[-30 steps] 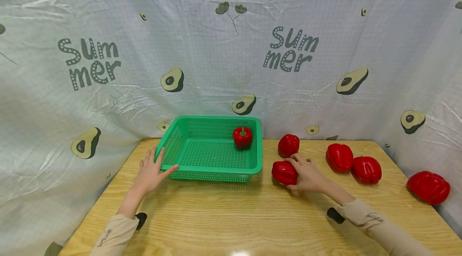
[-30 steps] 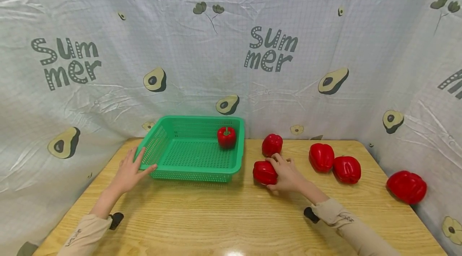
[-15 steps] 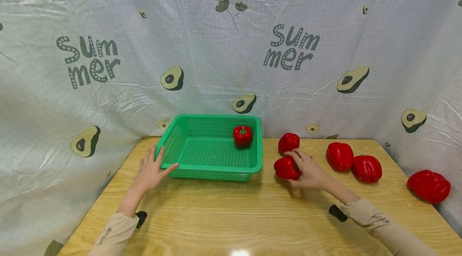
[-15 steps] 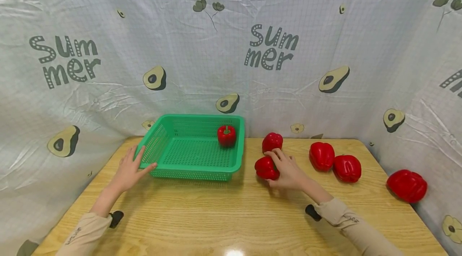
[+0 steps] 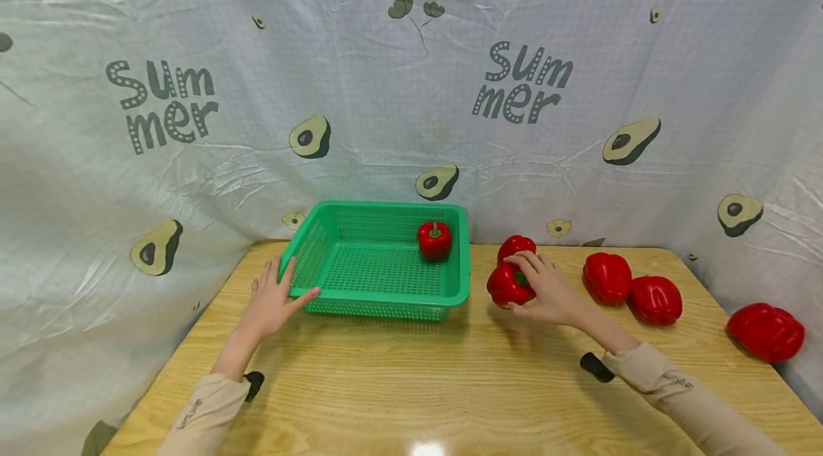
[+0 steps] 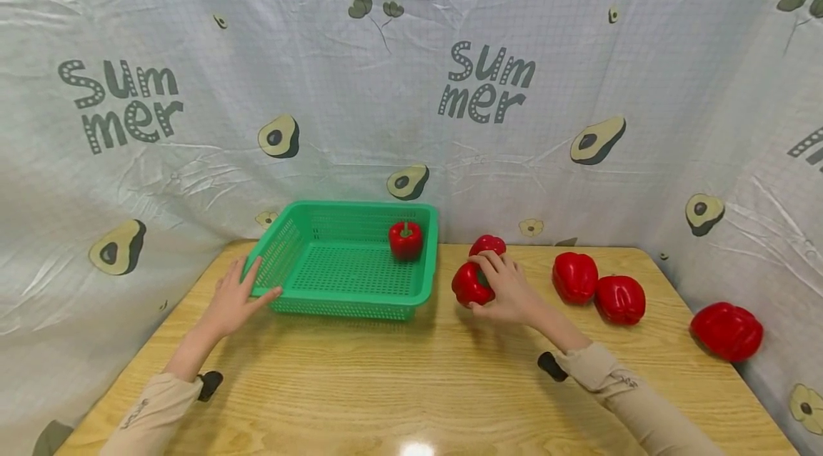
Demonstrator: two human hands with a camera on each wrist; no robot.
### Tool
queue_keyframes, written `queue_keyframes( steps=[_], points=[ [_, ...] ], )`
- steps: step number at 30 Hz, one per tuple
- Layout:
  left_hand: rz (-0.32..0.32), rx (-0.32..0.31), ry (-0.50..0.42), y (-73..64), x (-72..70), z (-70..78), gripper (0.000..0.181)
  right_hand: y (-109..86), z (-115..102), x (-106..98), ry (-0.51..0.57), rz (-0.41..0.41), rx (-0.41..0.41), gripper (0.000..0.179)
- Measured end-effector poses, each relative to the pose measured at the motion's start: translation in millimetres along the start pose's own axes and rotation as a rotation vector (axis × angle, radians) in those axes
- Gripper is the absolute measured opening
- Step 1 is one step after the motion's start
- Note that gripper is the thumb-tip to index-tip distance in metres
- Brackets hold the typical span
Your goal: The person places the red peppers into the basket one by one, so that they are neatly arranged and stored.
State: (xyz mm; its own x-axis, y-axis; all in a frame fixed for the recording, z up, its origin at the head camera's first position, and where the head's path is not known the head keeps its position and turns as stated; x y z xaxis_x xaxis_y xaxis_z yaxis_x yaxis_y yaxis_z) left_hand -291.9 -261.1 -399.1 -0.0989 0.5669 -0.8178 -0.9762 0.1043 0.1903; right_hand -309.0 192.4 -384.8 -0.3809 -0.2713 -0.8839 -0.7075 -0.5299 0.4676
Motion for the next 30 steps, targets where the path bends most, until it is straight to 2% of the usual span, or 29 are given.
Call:
queue_keyframes(
  steps=[10, 17, 23, 30],
  points=[
    [-0.013, -0.014, -0.003, 1.7, -0.7, 3.6, 0.092, 20.4, -8.2, -14.1, 0.032, 0.136, -0.052, 0.065],
    [-0.017, -0.031, 0.015, 1.5, -2.9, 4.8, 0.094, 44.6, -20.9, -20.5, 0.048, 0.207, -0.064, 0.066],
    [-0.018, -0.034, 0.015, -0.9, -3.0, 7.6, 0.095, 64.9, -32.6, -15.4, 0.070, 0.198, -0.077, 0.065],
    [-0.017, -0.036, 0.023, -2.3, 0.9, 7.5, 0.095, 83.1, -46.7, -3.9, 0.071, 0.145, -0.070, 0.064]
  ],
)
Point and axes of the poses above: each hand's wrist, its own y-axis towards the middle knuckle, its own x-axis out of the palm, z = x × y, the point moved 4 cm from there along y, towards the middle knuckle, and after that the axes turned 12 degrees about -y, right-handed, at the moved point
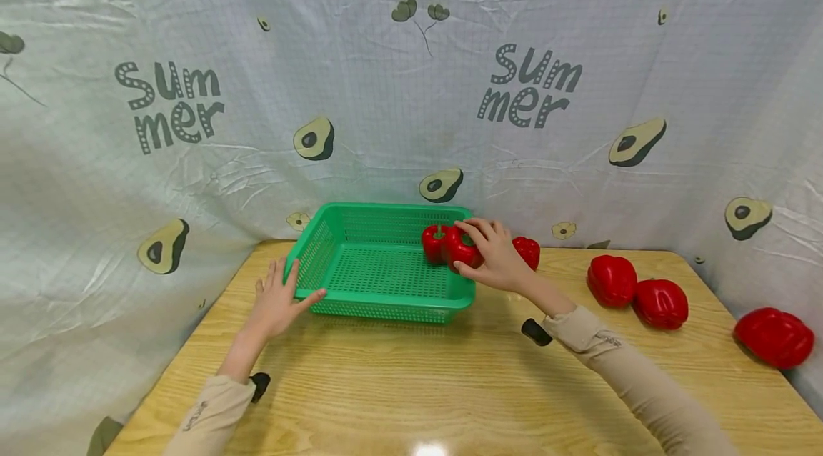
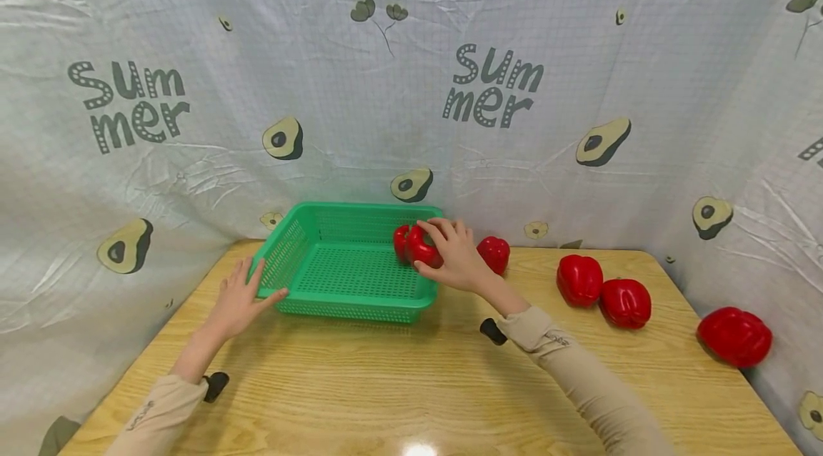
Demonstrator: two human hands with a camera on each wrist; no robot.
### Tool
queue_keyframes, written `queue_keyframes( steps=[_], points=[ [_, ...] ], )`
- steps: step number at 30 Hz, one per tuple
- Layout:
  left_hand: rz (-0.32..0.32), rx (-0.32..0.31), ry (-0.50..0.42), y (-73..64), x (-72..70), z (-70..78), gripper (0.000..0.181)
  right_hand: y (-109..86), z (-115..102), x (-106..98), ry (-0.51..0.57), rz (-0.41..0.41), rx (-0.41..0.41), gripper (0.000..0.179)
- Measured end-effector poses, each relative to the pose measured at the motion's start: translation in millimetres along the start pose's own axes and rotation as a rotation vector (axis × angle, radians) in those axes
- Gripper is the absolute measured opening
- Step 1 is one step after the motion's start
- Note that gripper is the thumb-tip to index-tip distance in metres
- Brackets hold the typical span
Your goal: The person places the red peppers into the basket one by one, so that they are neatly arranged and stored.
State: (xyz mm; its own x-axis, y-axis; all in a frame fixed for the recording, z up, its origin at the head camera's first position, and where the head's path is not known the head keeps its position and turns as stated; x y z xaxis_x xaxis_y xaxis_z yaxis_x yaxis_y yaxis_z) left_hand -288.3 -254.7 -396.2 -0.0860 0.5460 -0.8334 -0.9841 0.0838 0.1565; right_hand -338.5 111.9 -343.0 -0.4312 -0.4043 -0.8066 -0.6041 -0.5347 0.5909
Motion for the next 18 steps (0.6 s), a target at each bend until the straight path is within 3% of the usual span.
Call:
queue_keyframes(
  steps=[18],
  points=[
    [0.009, -0.011, 0.002, -1.2, 1.8, -3.8, 0.094, 22.8, -12.3, 42.2, -0.152, -0.204, -0.015, 0.064]
  ],
)
Point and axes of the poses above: each hand's wrist, its own y-axis towards the middle knuckle, its own x-axis out of the palm, z = x × y, the point moved 4 cm from there along y, towards the middle knuckle, and after that the axes turned 12 degrees about -y, right-handed, at the moved point
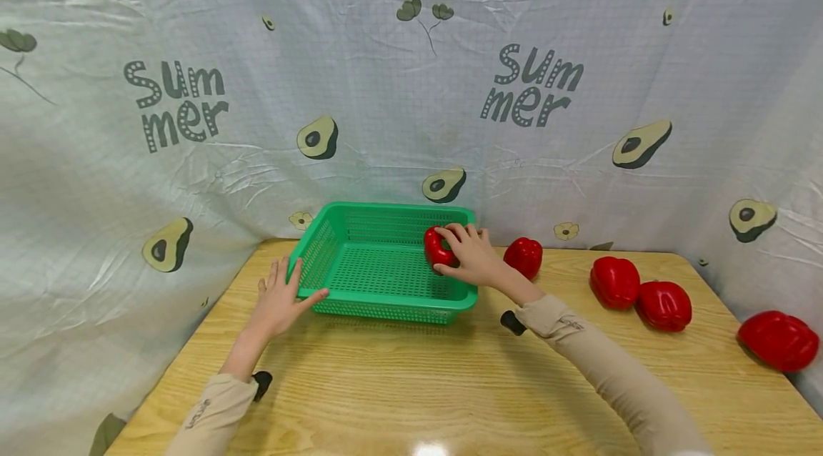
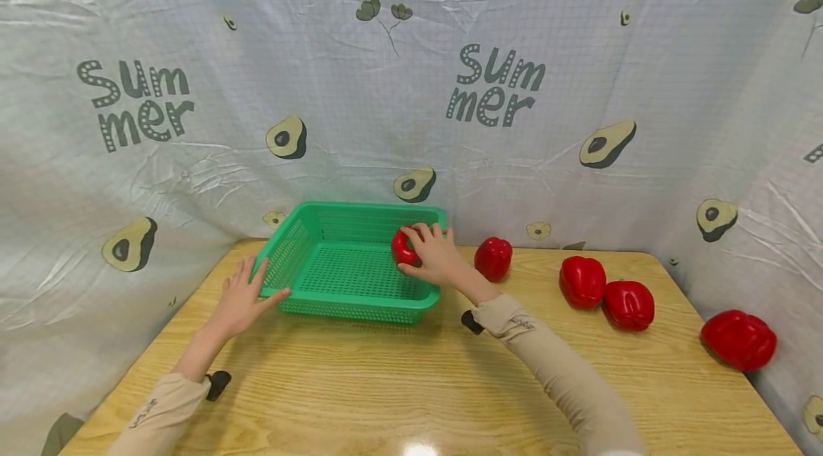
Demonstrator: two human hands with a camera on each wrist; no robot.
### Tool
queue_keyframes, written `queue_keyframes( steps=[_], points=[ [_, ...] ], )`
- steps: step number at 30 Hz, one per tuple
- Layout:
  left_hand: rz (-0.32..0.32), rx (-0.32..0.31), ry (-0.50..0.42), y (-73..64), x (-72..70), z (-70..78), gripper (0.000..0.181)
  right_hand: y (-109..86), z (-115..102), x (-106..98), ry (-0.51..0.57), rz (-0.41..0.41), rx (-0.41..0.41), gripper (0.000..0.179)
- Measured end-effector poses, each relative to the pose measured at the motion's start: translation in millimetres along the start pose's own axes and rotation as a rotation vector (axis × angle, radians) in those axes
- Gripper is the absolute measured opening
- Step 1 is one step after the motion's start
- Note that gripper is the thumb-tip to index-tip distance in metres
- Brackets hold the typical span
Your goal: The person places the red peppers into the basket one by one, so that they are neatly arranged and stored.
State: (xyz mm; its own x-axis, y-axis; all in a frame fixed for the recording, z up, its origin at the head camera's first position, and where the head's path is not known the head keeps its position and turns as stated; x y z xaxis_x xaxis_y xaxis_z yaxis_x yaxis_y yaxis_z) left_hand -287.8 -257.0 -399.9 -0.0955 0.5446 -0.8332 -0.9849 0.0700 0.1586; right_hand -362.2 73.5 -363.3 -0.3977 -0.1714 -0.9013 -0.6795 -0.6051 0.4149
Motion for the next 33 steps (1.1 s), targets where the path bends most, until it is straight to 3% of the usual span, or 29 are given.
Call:
queue_keyframes(
  steps=[12, 20, 33],
  points=[
    [-0.005, 0.005, 0.003, 0.5, 1.7, 1.6, 0.093, 10.7, 2.7, 21.8, -0.095, -0.206, 0.042, 0.064],
    [0.004, 0.009, 0.013, -0.6, -0.5, 0.7, 0.093, 16.9, -6.2, 33.3, -0.085, -0.360, 0.054, 0.061],
    [0.001, 0.016, -0.012, -0.7, -0.4, 1.4, 0.093, 17.6, -14.1, 37.8, -0.127, -0.442, 0.065, 0.059]
  ],
)
Point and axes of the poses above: each hand's wrist, its own y-axis towards the middle knuckle, its own x-axis out of the palm, z = x × y, the point moved 4 cm from there along y, towards the middle knuckle, and after that the axes turned 12 degrees about -y, right-handed, at the moved point
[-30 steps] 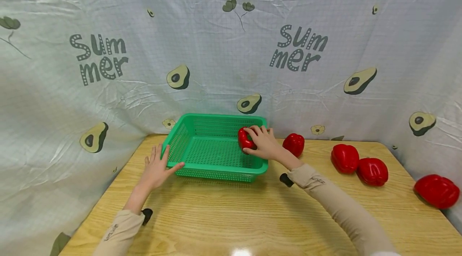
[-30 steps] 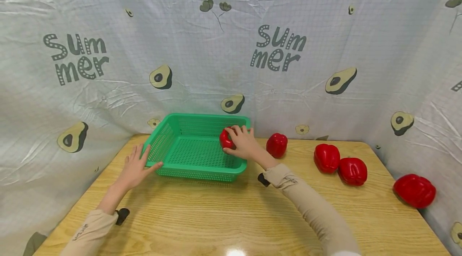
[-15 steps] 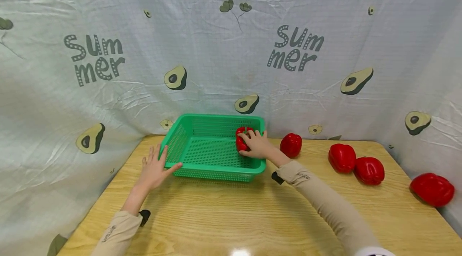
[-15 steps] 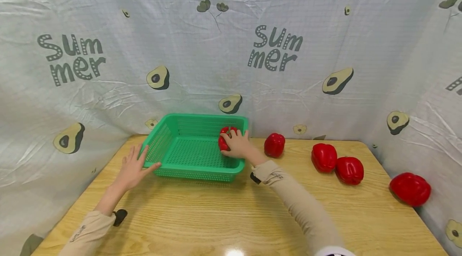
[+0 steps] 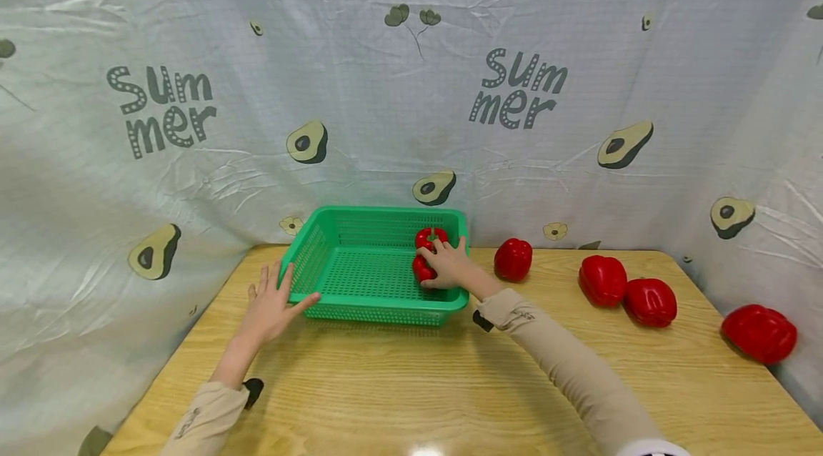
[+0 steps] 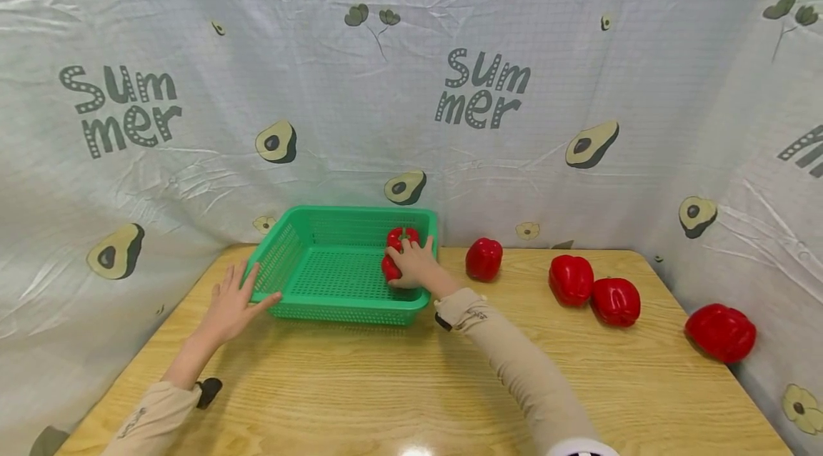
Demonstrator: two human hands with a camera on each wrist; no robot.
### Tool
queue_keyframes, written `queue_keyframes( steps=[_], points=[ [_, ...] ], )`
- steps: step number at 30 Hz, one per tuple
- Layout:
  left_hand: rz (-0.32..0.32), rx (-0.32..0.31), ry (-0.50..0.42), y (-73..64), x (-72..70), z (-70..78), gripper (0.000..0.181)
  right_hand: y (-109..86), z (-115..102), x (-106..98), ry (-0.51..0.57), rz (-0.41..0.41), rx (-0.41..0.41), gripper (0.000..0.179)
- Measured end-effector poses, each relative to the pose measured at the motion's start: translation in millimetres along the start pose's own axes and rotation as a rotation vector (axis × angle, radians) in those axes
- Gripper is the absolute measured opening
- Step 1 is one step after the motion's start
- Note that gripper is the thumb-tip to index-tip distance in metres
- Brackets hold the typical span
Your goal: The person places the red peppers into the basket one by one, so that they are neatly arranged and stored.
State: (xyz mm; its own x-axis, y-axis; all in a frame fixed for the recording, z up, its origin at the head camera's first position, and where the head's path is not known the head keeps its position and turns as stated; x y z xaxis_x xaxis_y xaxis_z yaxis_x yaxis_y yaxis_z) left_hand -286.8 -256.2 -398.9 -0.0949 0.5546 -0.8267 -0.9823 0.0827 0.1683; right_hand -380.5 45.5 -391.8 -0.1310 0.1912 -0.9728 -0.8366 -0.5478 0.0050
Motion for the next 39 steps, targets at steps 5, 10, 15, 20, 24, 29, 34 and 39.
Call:
queue_keyframes(
  steps=[5, 10, 15, 20, 24, 29, 34, 39],
  points=[
    [-0.003, 0.005, -0.005, 0.6, 0.1, 1.0, 0.093, -0.8, 0.2, 0.2, -0.003, 0.005, 0.007, 0.060],
    [-0.001, 0.013, 0.002, 4.0, -1.5, 1.4, 0.093, 0.2, 2.1, -1.2, -0.021, -0.009, 0.026, 0.065],
    [-0.003, 0.012, 0.007, 6.0, -2.5, 1.4, 0.093, -1.6, 0.1, -2.5, -0.046, -0.077, 0.037, 0.070],
    [-0.009, 0.009, 0.002, 4.5, -1.7, 1.7, 0.093, -7.9, -1.0, -3.5, -0.033, -0.114, 0.052, 0.071],
    [-0.008, 0.009, -0.005, 2.6, -0.9, 2.2, 0.093, -15.0, 1.9, -4.2, 0.044, -0.069, 0.065, 0.069],
    [-0.007, 0.005, -0.009, 1.1, -0.1, 1.6, 0.093, -26.3, 6.2, -8.3, 0.084, 0.058, 0.045, 0.063],
    [-0.004, 0.004, -0.016, -0.8, -0.3, 1.8, 0.093, -39.1, 7.5, -14.9, 0.077, 0.178, 0.020, 0.060],
    [-0.001, 0.006, -0.014, -1.8, -0.9, 2.2, 0.093, -52.9, 6.8, -17.8, 0.068, 0.267, -0.006, 0.058]
  ],
)
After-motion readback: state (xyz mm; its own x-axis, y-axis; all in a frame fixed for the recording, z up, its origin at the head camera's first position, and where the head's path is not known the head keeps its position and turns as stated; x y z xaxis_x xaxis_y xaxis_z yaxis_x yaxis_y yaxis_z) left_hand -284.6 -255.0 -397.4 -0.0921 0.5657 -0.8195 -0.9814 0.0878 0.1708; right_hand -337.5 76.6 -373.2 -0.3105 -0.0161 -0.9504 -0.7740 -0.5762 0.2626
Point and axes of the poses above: each hand's wrist, its own y-axis towards the middle knuckle, its own x-axis out of the palm, z = x × y, the point moved 4 cm from there along y, towards the middle knuckle, and after that the axes turned 12 degrees about -y, right-handed, at the moved point
